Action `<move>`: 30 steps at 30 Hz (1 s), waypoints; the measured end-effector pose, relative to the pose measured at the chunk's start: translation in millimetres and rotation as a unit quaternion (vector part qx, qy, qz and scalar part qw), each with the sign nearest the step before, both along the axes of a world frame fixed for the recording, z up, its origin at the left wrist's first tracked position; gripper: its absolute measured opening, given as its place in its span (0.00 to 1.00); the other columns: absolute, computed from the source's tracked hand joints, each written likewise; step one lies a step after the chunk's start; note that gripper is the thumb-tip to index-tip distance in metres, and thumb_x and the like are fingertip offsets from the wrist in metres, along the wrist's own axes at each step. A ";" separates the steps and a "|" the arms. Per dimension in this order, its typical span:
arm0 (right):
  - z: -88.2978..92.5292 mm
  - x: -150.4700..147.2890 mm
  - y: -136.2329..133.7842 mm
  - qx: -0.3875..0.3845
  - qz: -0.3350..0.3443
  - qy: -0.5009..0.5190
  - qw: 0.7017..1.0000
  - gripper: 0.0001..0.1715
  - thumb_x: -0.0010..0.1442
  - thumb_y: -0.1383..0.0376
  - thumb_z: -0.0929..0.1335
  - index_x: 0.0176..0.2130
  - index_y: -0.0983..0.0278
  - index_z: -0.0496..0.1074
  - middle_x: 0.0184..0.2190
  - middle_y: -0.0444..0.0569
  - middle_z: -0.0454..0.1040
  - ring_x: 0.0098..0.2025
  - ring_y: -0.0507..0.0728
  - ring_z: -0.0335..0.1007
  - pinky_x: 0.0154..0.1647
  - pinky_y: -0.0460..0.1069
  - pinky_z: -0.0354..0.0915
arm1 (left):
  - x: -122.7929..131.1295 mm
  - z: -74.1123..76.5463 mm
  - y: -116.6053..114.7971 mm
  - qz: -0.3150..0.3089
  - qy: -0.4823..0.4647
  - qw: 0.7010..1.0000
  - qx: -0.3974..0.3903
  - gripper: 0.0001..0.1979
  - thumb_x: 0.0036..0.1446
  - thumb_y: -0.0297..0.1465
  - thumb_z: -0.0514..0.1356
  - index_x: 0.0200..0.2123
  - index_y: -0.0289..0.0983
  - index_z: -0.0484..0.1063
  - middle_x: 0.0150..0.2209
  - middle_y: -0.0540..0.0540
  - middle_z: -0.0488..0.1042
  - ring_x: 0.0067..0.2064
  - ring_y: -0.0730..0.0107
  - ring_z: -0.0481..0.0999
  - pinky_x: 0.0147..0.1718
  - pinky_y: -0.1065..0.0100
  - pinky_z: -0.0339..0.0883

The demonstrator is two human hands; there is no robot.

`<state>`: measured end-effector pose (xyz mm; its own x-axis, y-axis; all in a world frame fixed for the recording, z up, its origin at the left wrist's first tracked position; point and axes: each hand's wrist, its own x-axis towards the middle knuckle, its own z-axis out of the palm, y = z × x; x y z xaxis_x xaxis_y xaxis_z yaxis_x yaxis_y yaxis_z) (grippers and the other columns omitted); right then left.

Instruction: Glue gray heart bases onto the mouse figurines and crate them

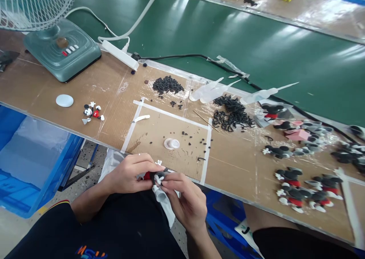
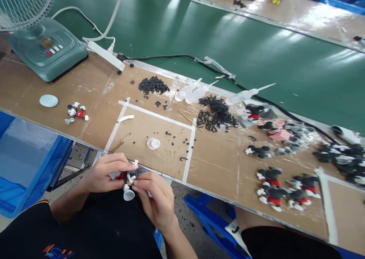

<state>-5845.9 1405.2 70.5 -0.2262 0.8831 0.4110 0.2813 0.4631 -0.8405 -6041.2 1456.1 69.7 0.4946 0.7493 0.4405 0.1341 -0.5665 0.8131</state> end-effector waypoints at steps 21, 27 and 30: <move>7.1 -8.7 -10.1 -0.049 -0.016 0.051 0.997 0.16 0.58 0.82 0.68 0.38 0.62 0.69 0.33 0.45 0.75 0.35 0.52 0.74 0.36 0.46 0.70 | -4.7 2.1 7.7 -0.060 -0.016 0.998 0.003 0.15 0.59 0.26 0.62 0.50 0.35 0.73 0.38 0.42 0.77 0.38 0.69 0.76 0.38 0.71 0.72; 6.4 -10.1 -11.5 -0.077 -0.010 0.034 0.996 0.13 0.60 0.80 0.67 0.36 0.61 0.66 0.31 0.44 0.72 0.32 0.51 0.70 0.33 0.45 0.66 | -6.1 7.1 9.0 -0.067 0.017 0.998 0.005 0.14 0.57 0.24 0.62 0.47 0.34 0.73 0.36 0.42 0.76 0.36 0.69 0.75 0.35 0.71 0.70; 5.0 -10.3 -12.7 -0.099 -0.010 0.031 0.995 0.13 0.62 0.78 0.66 0.34 0.61 0.63 0.30 0.43 0.69 0.30 0.50 0.66 0.31 0.45 0.63 | -5.1 7.3 8.0 -0.066 0.034 0.997 -0.003 0.12 0.57 0.24 0.62 0.46 0.34 0.74 0.34 0.44 0.75 0.34 0.70 0.74 0.33 0.72 0.68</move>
